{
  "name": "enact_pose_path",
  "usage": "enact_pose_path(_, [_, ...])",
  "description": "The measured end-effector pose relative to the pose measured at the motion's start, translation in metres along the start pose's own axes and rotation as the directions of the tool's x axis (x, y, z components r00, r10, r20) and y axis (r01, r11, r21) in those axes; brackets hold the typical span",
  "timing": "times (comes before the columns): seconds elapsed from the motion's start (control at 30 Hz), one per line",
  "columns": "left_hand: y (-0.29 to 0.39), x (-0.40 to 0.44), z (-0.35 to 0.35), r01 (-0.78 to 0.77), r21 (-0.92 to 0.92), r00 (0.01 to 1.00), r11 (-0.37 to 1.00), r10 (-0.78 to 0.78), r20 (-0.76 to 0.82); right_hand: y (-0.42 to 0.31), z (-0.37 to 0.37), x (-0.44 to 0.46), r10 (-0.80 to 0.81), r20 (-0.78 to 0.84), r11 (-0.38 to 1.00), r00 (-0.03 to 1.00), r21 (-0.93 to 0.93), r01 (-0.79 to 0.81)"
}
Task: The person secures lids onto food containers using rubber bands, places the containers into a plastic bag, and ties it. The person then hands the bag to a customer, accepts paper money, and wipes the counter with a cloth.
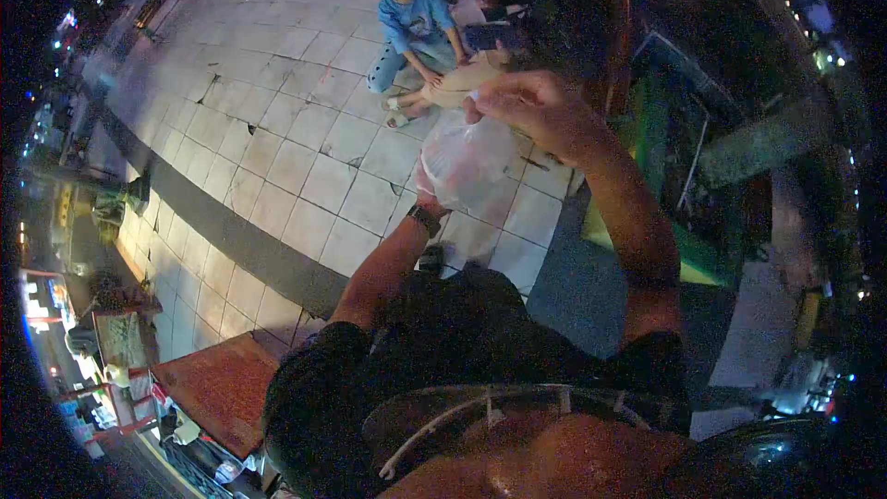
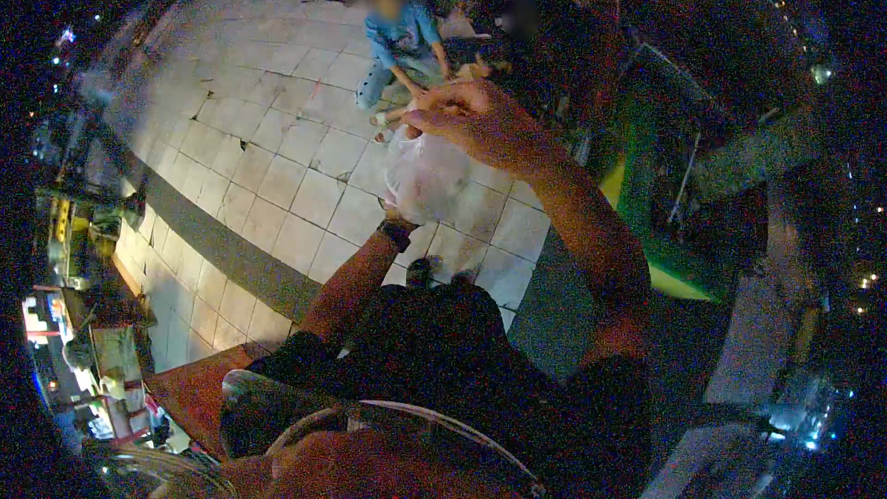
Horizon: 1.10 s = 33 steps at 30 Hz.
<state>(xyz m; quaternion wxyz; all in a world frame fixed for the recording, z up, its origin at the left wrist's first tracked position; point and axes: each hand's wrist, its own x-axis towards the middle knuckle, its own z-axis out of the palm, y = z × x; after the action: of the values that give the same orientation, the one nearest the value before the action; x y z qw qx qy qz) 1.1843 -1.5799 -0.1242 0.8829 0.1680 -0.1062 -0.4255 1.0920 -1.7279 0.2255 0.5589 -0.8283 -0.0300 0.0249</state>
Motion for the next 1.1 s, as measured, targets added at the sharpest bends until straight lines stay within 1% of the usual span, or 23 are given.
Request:
enact_pose_path(0.07, [0.008, -0.004, 0.006, 0.041, -0.19, 0.999, 0.981, -0.038, 0.016, 0.003, 0.001, 0.005, 0.003, 0.006, 0.999, 1.0, 0.051, -0.004])
enact_pose_path(0.2, [0.016, -0.011, 0.015, 0.021, -0.32, 0.993, 0.947, 0.016, 0.113, 0.002, 0.002, 0.012, -0.046, -0.003, 0.999, 0.999, 0.018, 0.046])
enact_pose_path(0.23, [0.015, -0.012, 0.015, -0.008, -0.31, 0.991, 0.951, 0.05, 0.128, -0.001, 0.003, 0.014, -0.018, -0.031, 0.998, 0.999, 0.055, 0.019])
enact_pose_path(0.3, [0.013, -0.009, 0.003, -0.062, -0.146, 0.997, 0.987, 0.07, 0.045, -0.001, 0.007, 0.016, 0.051, -0.041, 0.992, 0.998, 0.114, -0.046])
enact_pose_path(0.37, [0.01, -0.009, -0.007, -0.088, 0.035, 0.996, 0.995, 0.089, -0.019, 0.002, 0.009, 0.023, 0.01, -0.039, 0.997, 0.999, 0.073, -0.007])
enact_pose_path(0.4, [0.015, -0.004, 0.001, -0.127, 0.182, 0.992, 0.975, 0.13, -0.001, 0.0, 0.009, 0.025, -0.027, 0.003, 0.996, 1.0, 0.083, 0.027])
enact_pose_path(0.47, [0.025, -0.003, 0.022, -0.17, 0.323, 0.985, 0.931, 0.171, 0.027, 0.002, 0.009, 0.029, -0.031, -0.004, 0.997, 1.0, 0.064, 0.031])
enact_pose_path(0.5, [0.032, -0.007, 0.04, -0.156, 0.212, 0.988, 0.965, 0.15, 0.047, 0.002, 0.01, 0.029, -0.037, -0.014, 0.998, 0.999, 0.047, 0.038])
enact_pose_path(0.57, [0.035, -0.013, 0.045, -0.146, 0.102, 0.988, 0.984, 0.139, 0.074, 0.002, 0.01, 0.029, -0.039, -0.015, 0.999, 0.999, 0.029, 0.04])
enact_pose_path(0.6, [0.033, -0.014, 0.035, -0.245, 0.517, 0.969, 0.82, 0.227, 0.099, 0.001, 0.011, 0.03, -0.048, -0.014, 0.999, 0.999, 0.014, 0.048])
enact_pose_path(0.67, [0.041, -0.011, 0.018, -0.313, 0.84, 0.928, 0.442, 0.332, 0.171, -0.01, 0.015, 0.026, -0.069, -0.023, 0.998, 0.997, 0.01, 0.069])
enact_pose_path(0.7, [0.042, -0.012, 0.02, -0.195, 0.313, 0.98, 0.929, 0.175, 0.091, -0.016, 0.018, 0.026, -0.071, -0.042, 0.997, 0.997, 0.006, 0.072])
enact_pose_path(0.73, [0.043, -0.017, 0.019, 0.06, -0.368, 0.988, 0.928, -0.004, 0.153, -0.014, 0.02, 0.026, -0.115, -0.019, 0.993, 0.993, 0.01, 0.115])
enact_pose_path(0.77, [0.042, -0.018, 0.011, 0.025, -0.343, 0.988, 0.939, 0.03, 0.155, -0.005, 0.02, 0.028, -0.078, -0.029, 0.997, 0.997, -0.001, 0.078])
enact_pose_path(0.8, [0.035, -0.019, 0.0, 0.003, -0.321, 0.997, 0.947, 0.021, 0.07, -0.001, 0.022, 0.03, -0.032, -0.043, 0.999, 0.999, -0.009, 0.031])
enact_pose_path(0.83, [0.033, -0.018, -0.006, -0.013, -0.305, 1.0, 0.952, 0.009, -0.015, -0.004, 0.023, 0.031, -0.056, -0.027, 0.998, 0.998, -0.008, 0.056])
enact_pose_path(0.87, [0.037, -0.019, -0.003, -0.031, -0.296, 0.999, 0.955, 0.027, -0.018, -0.009, 0.025, 0.03, -0.031, -0.041, 0.999, 0.999, -0.025, 0.03])
enact_pose_path(0.93, [0.04, -0.019, 0.004, 0.136, -0.639, 0.96, 0.757, 0.058, 0.273, -0.014, 0.025, 0.036, -0.001, -0.054, 0.999, 0.999, -0.042, -0.001])
enact_pose_path(0.97, [0.041, -0.016, -0.01, 0.14, -0.643, 0.96, 0.753, 0.054, 0.273, -0.014, 0.025, 0.039, -0.03, 0.018, 1.0, 0.999, -0.008, 0.03])
enact_pose_path(1.0, [0.042, -0.007, -0.036, 0.019, -0.422, 0.984, 0.906, 0.058, 0.167, -0.014, 0.023, 0.04, -0.048, 0.082, 0.999, 0.995, 0.025, 0.046])
enact_pose_path(1.03, [0.033, -0.006, -0.053, -0.062, -0.169, 0.996, 0.984, 0.072, 0.059, -0.017, 0.021, 0.04, -0.006, 0.066, 1.0, 0.998, 0.024, 0.004])
enact_pose_path(1.07, [0.024, -0.024, -0.039, -0.013, -0.215, 0.999, 0.977, 0.021, 0.034, -0.021, 0.024, 0.039, 0.002, 0.065, 1.0, 0.998, -0.001, -0.002])
enact_pose_path(1.1, [0.037, -0.039, -0.008, 0.019, -0.258, 1.0, 0.966, -0.02, -0.002, -0.017, 0.029, 0.035, -0.003, 0.068, 1.0, 0.998, -0.022, 0.004])
